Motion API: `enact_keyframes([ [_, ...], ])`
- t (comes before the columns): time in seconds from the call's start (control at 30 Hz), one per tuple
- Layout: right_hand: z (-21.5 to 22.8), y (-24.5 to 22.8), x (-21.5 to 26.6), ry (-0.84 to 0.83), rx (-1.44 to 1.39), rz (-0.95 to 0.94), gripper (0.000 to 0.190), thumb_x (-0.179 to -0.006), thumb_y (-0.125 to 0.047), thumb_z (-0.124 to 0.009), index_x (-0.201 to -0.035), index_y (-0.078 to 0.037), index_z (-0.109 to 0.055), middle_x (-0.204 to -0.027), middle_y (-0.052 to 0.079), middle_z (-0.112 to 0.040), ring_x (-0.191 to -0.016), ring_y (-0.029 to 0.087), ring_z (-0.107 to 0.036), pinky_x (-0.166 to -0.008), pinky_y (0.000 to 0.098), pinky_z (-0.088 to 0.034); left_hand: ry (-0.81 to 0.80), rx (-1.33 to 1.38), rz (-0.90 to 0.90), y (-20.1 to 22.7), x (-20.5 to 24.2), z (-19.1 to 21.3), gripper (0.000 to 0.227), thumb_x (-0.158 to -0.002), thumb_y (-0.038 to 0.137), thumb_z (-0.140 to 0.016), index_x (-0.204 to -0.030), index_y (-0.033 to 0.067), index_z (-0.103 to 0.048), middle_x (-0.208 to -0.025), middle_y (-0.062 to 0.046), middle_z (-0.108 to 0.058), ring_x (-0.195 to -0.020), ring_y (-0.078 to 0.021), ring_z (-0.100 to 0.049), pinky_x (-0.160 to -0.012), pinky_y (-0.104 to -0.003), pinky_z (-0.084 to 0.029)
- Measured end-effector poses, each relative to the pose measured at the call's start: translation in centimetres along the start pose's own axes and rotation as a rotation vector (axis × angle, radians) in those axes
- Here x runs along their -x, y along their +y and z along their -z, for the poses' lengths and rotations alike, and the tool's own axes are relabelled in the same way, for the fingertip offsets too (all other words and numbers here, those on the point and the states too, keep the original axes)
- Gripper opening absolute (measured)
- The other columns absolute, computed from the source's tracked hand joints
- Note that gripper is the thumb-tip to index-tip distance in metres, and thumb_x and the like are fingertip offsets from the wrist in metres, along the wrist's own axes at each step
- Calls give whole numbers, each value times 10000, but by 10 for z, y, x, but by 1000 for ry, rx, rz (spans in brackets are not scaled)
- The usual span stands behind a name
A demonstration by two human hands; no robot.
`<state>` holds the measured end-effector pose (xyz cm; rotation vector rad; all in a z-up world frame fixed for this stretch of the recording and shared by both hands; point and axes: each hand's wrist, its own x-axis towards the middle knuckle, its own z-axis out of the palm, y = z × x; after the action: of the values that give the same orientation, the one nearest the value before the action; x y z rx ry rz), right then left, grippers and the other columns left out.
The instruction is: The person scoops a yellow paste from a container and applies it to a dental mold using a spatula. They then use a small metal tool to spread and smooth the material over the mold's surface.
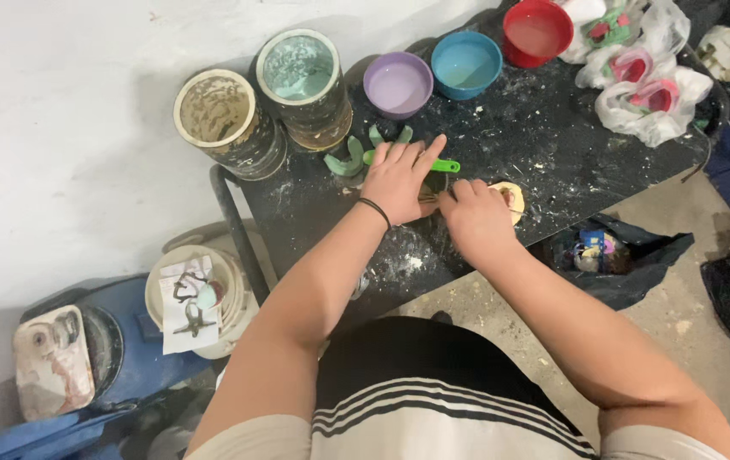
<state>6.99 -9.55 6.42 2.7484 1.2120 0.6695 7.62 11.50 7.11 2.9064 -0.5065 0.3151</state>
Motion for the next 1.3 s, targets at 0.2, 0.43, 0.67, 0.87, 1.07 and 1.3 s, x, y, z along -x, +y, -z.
enact_keyframes([
  [0.2,51,29,15,-147,15,-131,140,-892,-237,-675,-936,-296,-794,-838,-20,-626,-858,213,-699,-650,342,-552,-66,-4,76,14,-1,13,1152,-776,564,-783,-1679,204,-164,-1515,-152,-530,-1410,-333,-485,-1164,-513,-263],
  [0.43,50,115,118,-82,-437,-688,287,-945,-140,-763,-1217,-217,-815,-1032,50,-693,-1054,329,-711,-878,411,-566,-163,54,119,38,4,42,1290,-758,654,-857,-1700,192,-106,-1716,-210,-264,-1602,-391,-165,-1239,-646,-55],
  [0.67,-12,94,151,-110,-518,-768,289,-882,-204,-779,-1160,-281,-804,-1049,32,-717,-1073,301,-711,-913,418,-579,172,320,-315,101,25,-26,1145,-718,346,-926,-1645,121,-293,-1666,-273,-259,-1475,-493,-384,-1190,-569,-399],
  [0.87,-34,84,147,-28,-372,-715,319,-888,-176,-772,-1187,-281,-806,-1027,-6,-679,-1005,252,-720,-870,359,-597,-56,525,17,108,6,-44,1171,-745,25,-871,-1678,101,-167,-1706,-290,-123,-1509,-534,-306,-1213,-557,-417],
  [1.07,-27,73,159,32,-396,-670,308,-883,-133,-767,-1158,-266,-809,-966,-3,-676,-965,255,-724,-865,351,-590,-28,612,50,101,1,-58,1193,-704,116,-900,-1675,165,-208,-1699,-212,-221,-1501,-464,-378,-1211,-519,-427],
  [1.3,-9,72,167,25,-411,-711,293,-887,-119,-761,-1153,-240,-790,-985,15,-670,-962,280,-720,-856,387,-591,211,331,72,134,-2,-76,1203,-632,417,-955,-1636,173,-339,-1579,-158,-447,-1247,-400,-618,-1033,-509,-538],
])
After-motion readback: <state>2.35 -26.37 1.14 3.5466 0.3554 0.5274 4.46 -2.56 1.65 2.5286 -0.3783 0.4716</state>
